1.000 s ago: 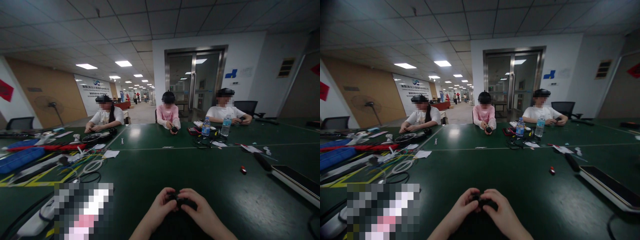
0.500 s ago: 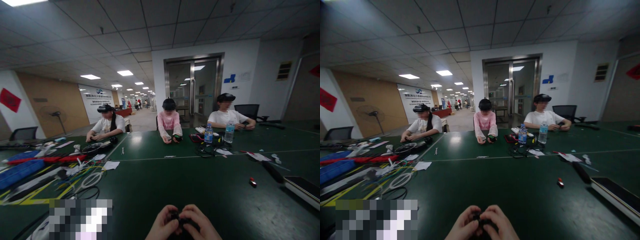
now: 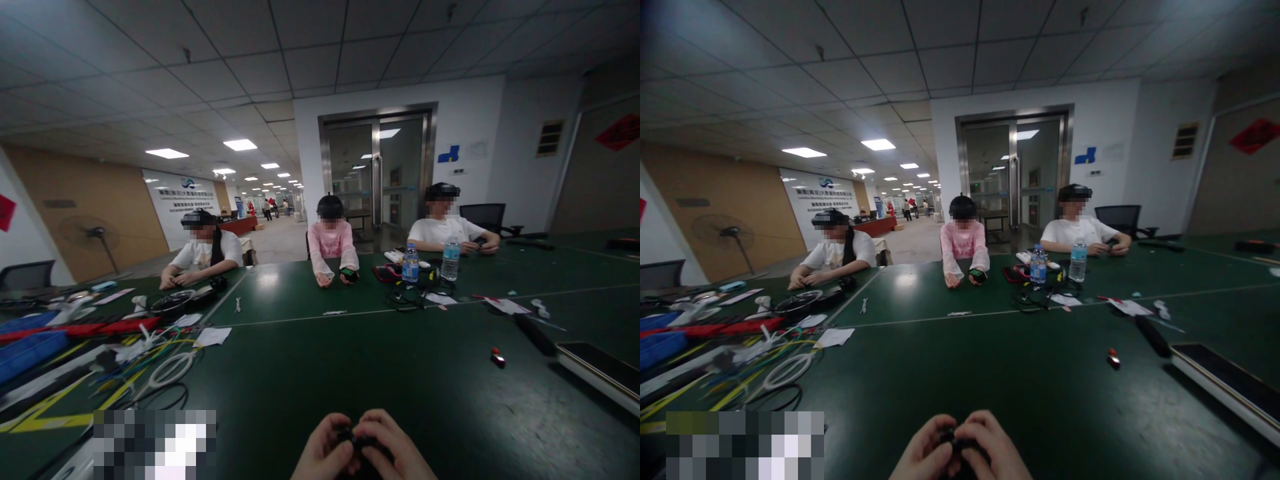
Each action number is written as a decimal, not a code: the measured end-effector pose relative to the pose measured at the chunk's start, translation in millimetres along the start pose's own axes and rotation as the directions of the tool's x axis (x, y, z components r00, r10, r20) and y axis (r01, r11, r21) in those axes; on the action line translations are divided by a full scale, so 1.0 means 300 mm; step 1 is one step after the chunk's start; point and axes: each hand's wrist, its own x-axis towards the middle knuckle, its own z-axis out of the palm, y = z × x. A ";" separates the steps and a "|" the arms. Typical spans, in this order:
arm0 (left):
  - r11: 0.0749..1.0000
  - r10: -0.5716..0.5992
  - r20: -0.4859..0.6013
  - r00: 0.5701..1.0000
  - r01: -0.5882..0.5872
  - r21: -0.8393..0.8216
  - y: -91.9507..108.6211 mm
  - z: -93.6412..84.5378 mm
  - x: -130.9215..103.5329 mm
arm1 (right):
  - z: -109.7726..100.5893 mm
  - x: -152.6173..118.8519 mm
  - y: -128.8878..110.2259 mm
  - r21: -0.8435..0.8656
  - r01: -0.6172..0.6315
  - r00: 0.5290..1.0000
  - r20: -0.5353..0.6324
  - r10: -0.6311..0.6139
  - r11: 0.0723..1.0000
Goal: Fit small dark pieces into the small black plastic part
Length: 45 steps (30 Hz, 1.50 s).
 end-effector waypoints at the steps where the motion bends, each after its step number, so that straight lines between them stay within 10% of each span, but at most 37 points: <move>1: 1.000 -0.002 0.002 1.000 0.001 0.002 -0.002 -0.003 0.002 | 0.000 0.000 0.000 -0.004 -0.006 1.000 0.002 0.006 1.000; 35: 0.946 0.067 -0.003 0.998 -0.063 0.318 0.074 0.085 -0.054 | -0.002 -0.032 0.016 0.062 -0.087 0.982 -0.162 0.096 0.994; 45: 0.424 0.180 -0.077 0.981 -0.006 0.906 0.133 0.085 -0.052 | -0.013 -0.005 0.027 -0.001 -0.147 0.981 -0.127 0.146 0.989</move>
